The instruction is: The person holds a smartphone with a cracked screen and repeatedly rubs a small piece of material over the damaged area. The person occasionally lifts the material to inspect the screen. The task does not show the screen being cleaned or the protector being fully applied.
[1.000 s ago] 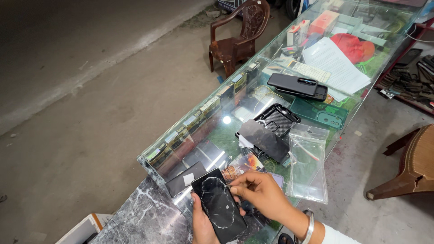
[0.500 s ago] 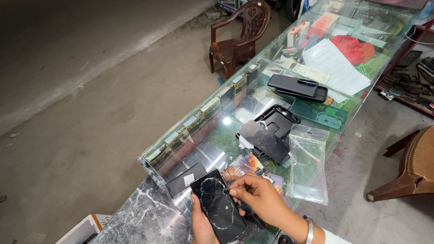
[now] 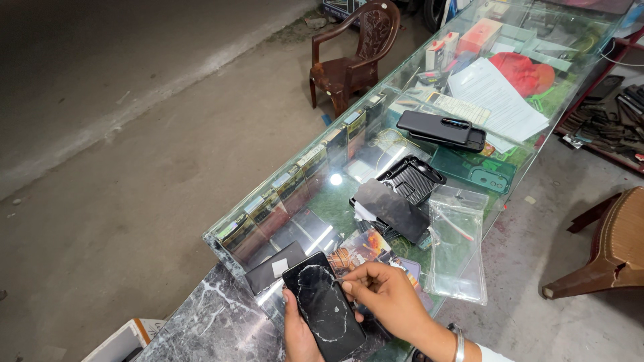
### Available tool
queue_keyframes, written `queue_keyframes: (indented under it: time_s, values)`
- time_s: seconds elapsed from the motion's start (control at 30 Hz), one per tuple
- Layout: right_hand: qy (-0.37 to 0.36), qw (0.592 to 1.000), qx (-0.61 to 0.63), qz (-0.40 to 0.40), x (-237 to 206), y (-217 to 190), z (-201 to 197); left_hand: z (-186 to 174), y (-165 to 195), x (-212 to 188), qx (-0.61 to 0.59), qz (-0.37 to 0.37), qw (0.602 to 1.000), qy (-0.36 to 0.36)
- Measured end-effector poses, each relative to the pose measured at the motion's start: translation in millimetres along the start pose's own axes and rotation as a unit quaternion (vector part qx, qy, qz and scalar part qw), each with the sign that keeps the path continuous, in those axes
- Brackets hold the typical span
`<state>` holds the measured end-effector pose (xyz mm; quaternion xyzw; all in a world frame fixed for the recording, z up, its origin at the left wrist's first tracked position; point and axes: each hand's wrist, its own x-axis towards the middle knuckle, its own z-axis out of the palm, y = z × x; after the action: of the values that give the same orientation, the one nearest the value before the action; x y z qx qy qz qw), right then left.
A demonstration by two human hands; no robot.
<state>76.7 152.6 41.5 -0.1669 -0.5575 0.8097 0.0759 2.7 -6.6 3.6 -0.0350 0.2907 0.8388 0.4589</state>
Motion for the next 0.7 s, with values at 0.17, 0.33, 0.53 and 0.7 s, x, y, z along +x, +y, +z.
queue_keyframes:
  time_s: [0.17, 0.33, 0.53, 0.7]
  values:
    - [0.016, 1.000, 0.006, -0.022, 0.0, 0.4, 2.5, -1.8, -1.1, -0.2, 0.000, 0.014, 0.999, -0.030]
    - [0.005, 0.998, 0.033, -0.054, -1.4, 0.2, 1.9, -1.2, -0.1, 0.5, -0.003, 0.025, 0.999, -0.048]
    - [0.003, 1.000, 0.022, -0.021, -0.8, -1.9, 3.2, -0.3, 0.3, -0.3, -0.011, 0.011, 1.000, -0.028]
    - [0.005, 1.000, -0.002, 0.001, 0.8, -3.7, 4.1, -5.2, -3.4, -0.7, 0.008, 0.031, 0.999, -0.023]
